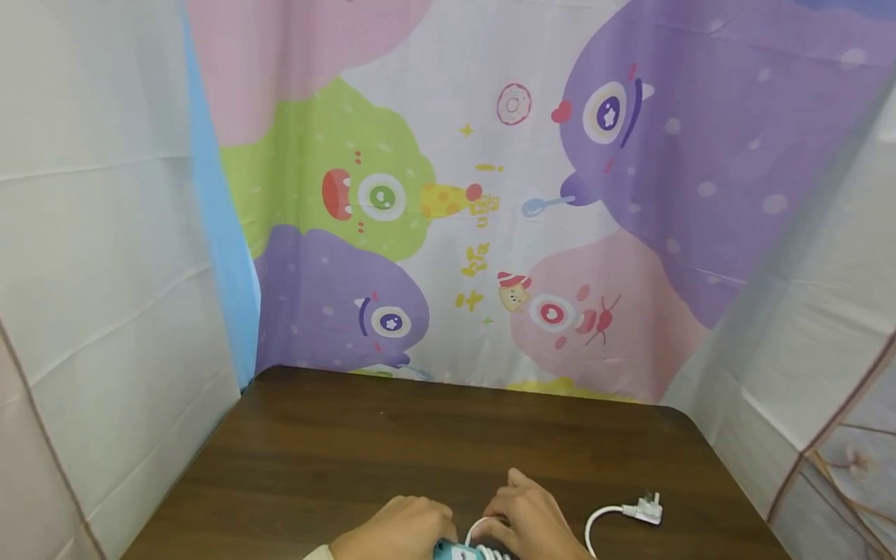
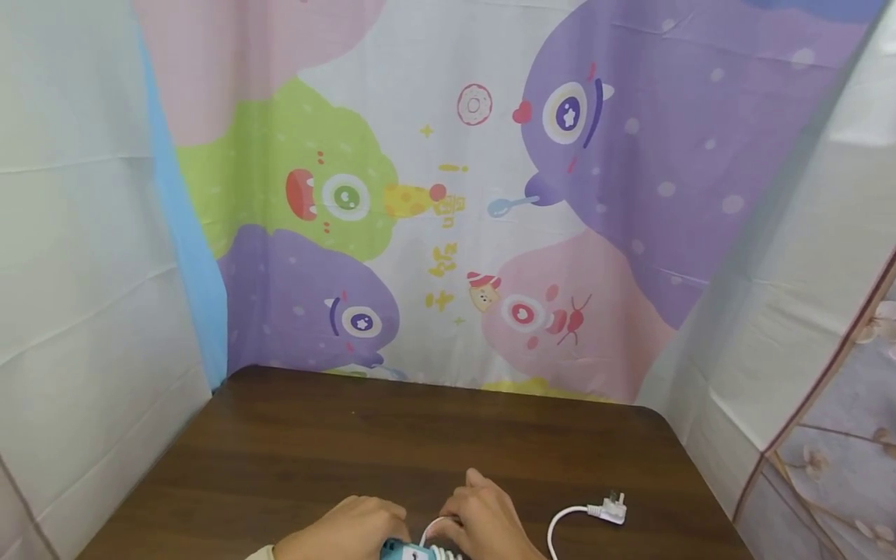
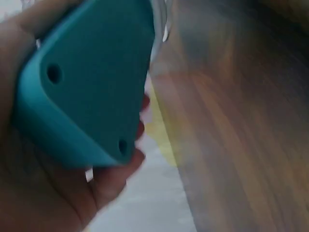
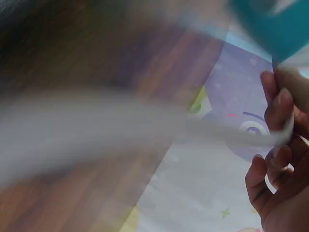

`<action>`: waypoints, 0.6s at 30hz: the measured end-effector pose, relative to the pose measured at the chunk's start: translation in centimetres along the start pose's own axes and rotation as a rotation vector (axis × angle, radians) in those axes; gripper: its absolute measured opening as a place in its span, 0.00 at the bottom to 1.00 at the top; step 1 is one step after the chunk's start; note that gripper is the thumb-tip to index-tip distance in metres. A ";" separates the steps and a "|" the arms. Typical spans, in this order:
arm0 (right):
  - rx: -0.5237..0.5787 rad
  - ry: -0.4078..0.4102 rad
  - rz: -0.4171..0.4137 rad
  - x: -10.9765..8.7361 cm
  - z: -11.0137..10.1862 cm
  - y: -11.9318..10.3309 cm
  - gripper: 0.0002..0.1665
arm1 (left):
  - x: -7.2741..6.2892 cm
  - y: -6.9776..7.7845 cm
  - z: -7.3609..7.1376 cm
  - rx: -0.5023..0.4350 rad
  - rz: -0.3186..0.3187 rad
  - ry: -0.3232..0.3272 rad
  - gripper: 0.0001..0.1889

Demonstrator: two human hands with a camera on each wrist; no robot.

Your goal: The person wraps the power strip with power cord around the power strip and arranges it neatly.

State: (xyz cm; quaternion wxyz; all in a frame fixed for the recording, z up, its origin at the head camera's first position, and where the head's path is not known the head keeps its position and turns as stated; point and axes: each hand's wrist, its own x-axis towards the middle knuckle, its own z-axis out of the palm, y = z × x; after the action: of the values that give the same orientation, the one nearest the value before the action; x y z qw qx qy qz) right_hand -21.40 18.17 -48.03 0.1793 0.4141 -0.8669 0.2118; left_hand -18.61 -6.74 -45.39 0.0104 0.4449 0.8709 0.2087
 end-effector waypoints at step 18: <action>-0.079 0.221 -0.028 0.7 -0.8 -1.8 0.04 | 0.9 -0.8 0.6 0.132 -0.400 0.222 0.34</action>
State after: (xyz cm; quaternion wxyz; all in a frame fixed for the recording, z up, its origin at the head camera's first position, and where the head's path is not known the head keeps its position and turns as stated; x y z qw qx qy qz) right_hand -20.28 17.08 -46.63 0.2927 0.3930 -0.8436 0.2194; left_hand -19.66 -6.26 -46.14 -0.0732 0.2376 0.9492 0.1928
